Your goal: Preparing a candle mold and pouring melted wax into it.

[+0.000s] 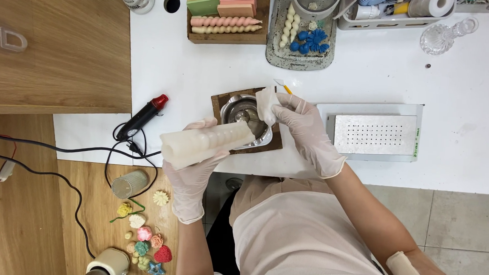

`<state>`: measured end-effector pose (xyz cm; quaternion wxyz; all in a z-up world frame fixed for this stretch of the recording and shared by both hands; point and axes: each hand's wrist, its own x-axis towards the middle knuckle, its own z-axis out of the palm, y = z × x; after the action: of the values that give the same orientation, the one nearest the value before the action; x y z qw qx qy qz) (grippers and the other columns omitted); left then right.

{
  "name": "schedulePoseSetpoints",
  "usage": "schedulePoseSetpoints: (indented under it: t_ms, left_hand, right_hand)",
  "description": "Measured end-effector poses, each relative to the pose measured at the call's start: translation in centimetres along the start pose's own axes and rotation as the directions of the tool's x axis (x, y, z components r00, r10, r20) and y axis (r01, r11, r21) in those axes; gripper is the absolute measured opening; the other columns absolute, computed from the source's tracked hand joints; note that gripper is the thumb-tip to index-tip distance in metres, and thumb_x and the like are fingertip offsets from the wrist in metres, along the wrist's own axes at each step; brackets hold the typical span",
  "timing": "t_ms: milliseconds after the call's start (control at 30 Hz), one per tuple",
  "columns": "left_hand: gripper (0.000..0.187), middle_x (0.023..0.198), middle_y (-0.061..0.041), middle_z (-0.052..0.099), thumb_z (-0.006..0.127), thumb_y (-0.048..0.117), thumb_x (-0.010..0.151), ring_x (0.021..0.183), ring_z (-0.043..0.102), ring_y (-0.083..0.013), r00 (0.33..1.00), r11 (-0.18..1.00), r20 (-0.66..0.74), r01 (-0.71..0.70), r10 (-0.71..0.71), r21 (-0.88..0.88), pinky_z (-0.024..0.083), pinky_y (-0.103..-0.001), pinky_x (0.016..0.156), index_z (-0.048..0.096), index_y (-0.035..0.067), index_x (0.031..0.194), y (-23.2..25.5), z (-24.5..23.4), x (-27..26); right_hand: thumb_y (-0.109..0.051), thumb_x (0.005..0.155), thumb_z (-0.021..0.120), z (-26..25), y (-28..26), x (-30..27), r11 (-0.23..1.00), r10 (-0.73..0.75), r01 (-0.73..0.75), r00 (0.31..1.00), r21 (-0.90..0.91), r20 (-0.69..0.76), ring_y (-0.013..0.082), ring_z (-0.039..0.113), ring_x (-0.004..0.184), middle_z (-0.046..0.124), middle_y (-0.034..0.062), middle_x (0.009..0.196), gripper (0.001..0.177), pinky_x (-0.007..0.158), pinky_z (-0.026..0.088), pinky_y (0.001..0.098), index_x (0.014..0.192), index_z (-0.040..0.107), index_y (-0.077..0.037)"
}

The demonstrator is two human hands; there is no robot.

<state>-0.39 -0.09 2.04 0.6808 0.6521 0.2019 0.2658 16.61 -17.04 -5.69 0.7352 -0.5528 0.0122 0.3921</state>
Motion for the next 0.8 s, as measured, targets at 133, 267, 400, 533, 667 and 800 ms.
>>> schedulePoseSetpoints:
  t_ms: [133, 267, 400, 533, 667, 800]
  left_hand:
    - [0.065, 0.130, -0.013, 0.067, 0.088, -0.010, 0.073, 0.126, 0.066, -0.0275, 0.998, 0.997, 0.052, -0.048, 0.045, 0.060, 0.058, -0.043, 0.111, 0.060, -0.002, 0.132, -0.5, -1.1, -0.1]
    - [0.063, 0.133, -0.012, 0.063, 0.088, -0.008, 0.075, 0.130, 0.064, -0.0280, 0.998, 1.000, 0.061, -0.018, 0.020, -0.024, 0.056, -0.045, 0.116, 0.061, -0.002, 0.132, -0.3, -1.1, -0.2]
    - [0.064, 0.133, -0.012, 0.064, 0.088, -0.008, 0.076, 0.130, 0.064, -0.0274, 0.997, 0.999, 0.077, -0.024, 0.021, 0.037, 0.056, -0.045, 0.115, 0.060, -0.001, 0.134, -0.3, -1.1, -0.1]
    - [0.066, 0.136, -0.012, 0.062, 0.087, -0.009, 0.078, 0.136, 0.059, -0.0266, 0.990, 0.969, 0.116, 0.107, -0.083, -0.223, 0.048, -0.044, 0.120, 0.054, 0.002, 0.134, -1.2, -1.4, 0.1]
    - [0.066, 0.137, -0.014, 0.064, 0.086, -0.009, 0.078, 0.135, 0.060, -0.0275, 0.998, 0.995, 0.055, 0.034, -0.029, -0.091, 0.050, -0.044, 0.120, 0.054, 0.001, 0.135, -0.9, -1.1, 0.3]
    - [0.066, 0.137, -0.016, 0.063, 0.086, -0.012, 0.075, 0.134, 0.062, -0.0277, 0.998, 1.000, 0.054, 0.018, -0.019, 0.025, 0.053, -0.044, 0.118, 0.056, -0.001, 0.133, -0.1, -0.5, 0.6]
  right_hand:
    - [-0.007, 0.094, 0.067, -0.4, 0.5, 0.1, 0.999, 0.031, -0.030, 0.999, 0.013, -0.031, 0.0101, 0.069, 0.093, 0.074, 0.0064, 0.106, 0.032, 0.088, 0.057, 0.0251, 0.124, 0.068, 0.003]
    - [-0.002, 0.092, 0.070, -0.2, 0.7, 0.0, 0.998, -0.033, 0.030, 0.999, -0.057, -0.037, 0.0086, 0.064, 0.089, 0.069, 0.0042, 0.101, 0.023, 0.081, 0.052, 0.0238, 0.115, 0.068, 0.001]
    - [-0.001, 0.090, 0.069, 1.4, -0.4, -0.4, 0.998, -0.052, 0.052, 0.999, -0.031, -0.003, 0.0085, 0.065, 0.090, 0.071, 0.0028, 0.102, 0.025, 0.081, 0.053, 0.0240, 0.115, 0.065, -0.004]
    - [-0.005, 0.099, 0.065, 3.2, -0.8, -1.5, 0.957, -0.175, 0.195, 0.979, -0.216, 0.109, 0.0083, 0.064, 0.096, 0.073, 0.0030, 0.107, 0.016, 0.085, 0.051, 0.0229, 0.114, 0.063, -0.001]
    - [-0.006, 0.100, 0.062, 4.6, -0.6, -2.7, 0.936, -0.185, 0.225, 0.968, -0.270, 0.167, 0.0075, 0.064, 0.099, 0.072, 0.0025, 0.114, 0.015, 0.089, 0.054, 0.0230, 0.114, 0.065, -0.001]
    - [-0.005, 0.096, 0.065, 4.9, 0.7, -3.0, 0.914, -0.164, 0.190, 0.981, -0.358, 0.104, 0.0078, 0.065, 0.094, 0.072, 0.0043, 0.105, 0.021, 0.086, 0.054, 0.0240, 0.117, 0.067, -0.002]
